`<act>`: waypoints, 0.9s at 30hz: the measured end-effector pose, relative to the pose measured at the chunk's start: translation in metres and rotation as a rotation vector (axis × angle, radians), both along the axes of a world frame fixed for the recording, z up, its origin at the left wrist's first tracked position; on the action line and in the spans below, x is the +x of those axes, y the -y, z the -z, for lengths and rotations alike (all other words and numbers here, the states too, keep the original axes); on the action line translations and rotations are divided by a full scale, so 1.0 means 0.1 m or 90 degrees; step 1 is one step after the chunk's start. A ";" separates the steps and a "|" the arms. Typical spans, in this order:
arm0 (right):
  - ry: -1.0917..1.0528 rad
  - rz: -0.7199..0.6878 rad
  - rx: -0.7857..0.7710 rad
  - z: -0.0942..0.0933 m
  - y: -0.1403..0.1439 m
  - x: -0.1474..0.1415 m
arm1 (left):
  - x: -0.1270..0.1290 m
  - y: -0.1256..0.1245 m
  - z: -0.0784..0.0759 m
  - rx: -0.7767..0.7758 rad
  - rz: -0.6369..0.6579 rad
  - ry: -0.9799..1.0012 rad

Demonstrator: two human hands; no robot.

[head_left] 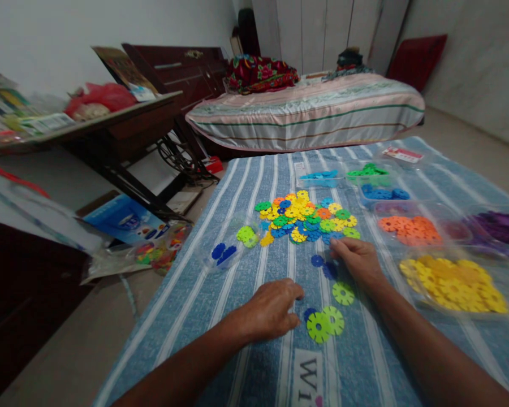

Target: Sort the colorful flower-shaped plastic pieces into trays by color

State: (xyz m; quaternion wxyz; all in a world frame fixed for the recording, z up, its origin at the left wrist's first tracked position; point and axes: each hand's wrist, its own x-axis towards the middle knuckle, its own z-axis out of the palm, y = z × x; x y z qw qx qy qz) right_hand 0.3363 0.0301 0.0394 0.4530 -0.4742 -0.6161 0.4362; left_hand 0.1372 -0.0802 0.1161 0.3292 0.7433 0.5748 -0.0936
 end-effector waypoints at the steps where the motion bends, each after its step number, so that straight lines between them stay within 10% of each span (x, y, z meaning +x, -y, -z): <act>1: 0.001 0.000 0.002 0.00 0.00 0.00 | 0.02 0.01 0.00 0.005 0.010 -0.003; 14: -0.010 -0.002 -0.003 -0.02 0.00 -0.01 | 0.17 0.01 0.04 0.007 0.088 -0.012; 27: -0.001 -0.004 -0.001 0.04 -0.02 0.00 | 0.10 -0.04 0.07 -0.041 -0.058 0.114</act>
